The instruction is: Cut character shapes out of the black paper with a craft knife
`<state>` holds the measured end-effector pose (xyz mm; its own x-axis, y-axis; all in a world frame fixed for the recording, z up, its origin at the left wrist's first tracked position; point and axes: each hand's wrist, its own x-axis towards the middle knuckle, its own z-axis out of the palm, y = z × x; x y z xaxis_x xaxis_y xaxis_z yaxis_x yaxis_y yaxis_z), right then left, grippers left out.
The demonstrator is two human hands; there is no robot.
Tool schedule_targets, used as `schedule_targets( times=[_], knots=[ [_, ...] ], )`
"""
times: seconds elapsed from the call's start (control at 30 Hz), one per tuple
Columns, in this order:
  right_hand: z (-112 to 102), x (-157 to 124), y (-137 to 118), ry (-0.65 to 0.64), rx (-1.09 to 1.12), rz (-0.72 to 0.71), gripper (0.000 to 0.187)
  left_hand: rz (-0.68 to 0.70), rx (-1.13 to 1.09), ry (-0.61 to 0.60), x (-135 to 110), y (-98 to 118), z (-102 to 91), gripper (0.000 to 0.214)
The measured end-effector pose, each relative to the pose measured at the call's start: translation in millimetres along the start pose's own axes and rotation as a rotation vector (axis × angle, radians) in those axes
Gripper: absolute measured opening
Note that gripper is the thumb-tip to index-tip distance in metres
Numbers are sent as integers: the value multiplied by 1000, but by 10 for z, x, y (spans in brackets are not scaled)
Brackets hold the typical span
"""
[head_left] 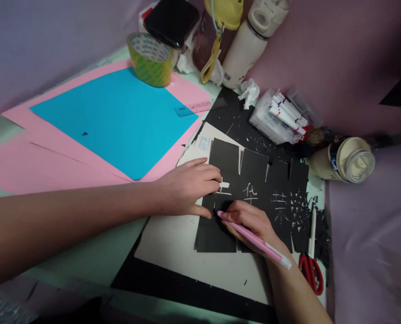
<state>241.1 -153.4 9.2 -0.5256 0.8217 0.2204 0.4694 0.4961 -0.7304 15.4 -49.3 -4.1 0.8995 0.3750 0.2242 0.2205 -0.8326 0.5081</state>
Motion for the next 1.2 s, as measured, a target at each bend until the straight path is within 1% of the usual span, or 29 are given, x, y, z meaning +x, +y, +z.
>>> schedule_targets(
  times=[0.07,0.2,0.33,0.43,0.5,0.7,0.9,1.07,1.13,1.2],
  knots=[
    [-5,0,2,5,3,-3,14,2,0,-2,-1,1,2,41],
    [-13,-24,3,17,53,50,16,0,-2,6,-4,4,4,41],
    [4,-58,-7,126,127,90,20,1,4,7,-3,11,1,42],
    [28,-73,-20,192,108,99,24,5,6,9,-3,9,2,42],
    [41,-75,-25,183,92,85,25,10,-1,14,-4,6,6,42],
    [50,-60,-14,97,41,33,23,-3,2,16,-9,1,11,43],
    [52,-61,-11,81,23,26,21,0,0,14,-9,0,17,42],
    [45,-47,-10,69,-11,8,15,2,-15,27,-11,0,13,43],
    [39,-36,-14,64,-22,3,15,31,-12,39,-17,-3,10,43],
    [34,-24,-21,64,-29,-7,16,92,6,54,-21,-8,10,39]
  ],
)
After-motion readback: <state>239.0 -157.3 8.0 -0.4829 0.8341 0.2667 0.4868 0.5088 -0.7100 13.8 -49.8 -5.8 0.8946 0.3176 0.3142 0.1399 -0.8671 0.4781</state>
